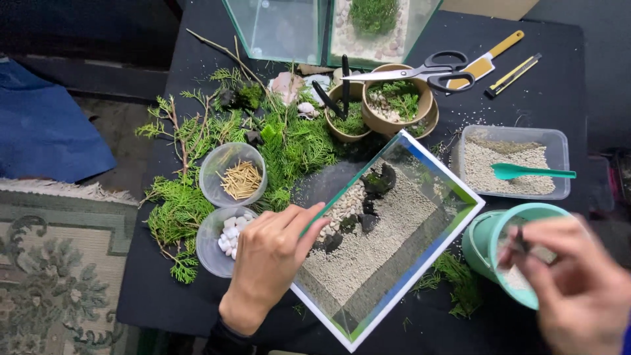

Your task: Assembling a miniature terrarium by trimming plants with scissors and placing them into a glass container with sand and rocks

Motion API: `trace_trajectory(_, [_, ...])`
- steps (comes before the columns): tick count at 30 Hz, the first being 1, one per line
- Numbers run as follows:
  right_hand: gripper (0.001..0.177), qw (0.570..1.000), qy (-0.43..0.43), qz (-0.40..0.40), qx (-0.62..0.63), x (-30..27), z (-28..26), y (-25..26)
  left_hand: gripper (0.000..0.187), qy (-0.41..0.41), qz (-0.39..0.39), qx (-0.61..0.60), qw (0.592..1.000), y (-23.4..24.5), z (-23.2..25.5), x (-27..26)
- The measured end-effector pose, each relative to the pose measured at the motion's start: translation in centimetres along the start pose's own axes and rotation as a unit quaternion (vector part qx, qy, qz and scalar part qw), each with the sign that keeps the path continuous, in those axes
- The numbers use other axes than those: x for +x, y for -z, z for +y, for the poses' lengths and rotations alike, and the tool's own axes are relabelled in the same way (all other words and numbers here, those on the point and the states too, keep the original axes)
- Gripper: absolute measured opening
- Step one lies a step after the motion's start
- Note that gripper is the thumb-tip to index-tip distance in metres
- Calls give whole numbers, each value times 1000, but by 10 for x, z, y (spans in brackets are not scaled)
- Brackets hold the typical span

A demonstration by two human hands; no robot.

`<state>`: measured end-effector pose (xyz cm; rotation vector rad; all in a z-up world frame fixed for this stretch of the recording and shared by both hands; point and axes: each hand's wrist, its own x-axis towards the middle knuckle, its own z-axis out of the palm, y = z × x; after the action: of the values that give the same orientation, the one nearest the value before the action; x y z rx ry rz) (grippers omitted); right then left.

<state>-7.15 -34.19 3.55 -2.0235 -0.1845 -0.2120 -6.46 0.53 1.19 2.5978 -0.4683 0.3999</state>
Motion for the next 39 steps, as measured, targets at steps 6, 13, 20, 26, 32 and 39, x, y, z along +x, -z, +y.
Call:
trace_trajectory(6, [17,938,196,-148,-246,126,-53,-16,20,11,4,-22,1000,2,-2,3])
trace_trajectory(13, [22,869,196,-211,-402,205,11,-79,19,25,11,-45,999,1,-2,3])
trace_trajectory(20, [20,841,87,-258,-468,225,20,-112,18,26,15,-44,999,0,-2,3])
trace_trajectory(26, [19,847,85,-259,-456,227,26,-115,16,27,17,-45,998,-1,-2,3])
trace_trajectory(32, [22,847,95,-252,-459,228,32,-117,16,26,20,-50,998,-1,-3,3])
trace_trajectory(39, [18,848,110,-245,-458,227,35,-118,15,29,23,-48,998,-3,-4,3])
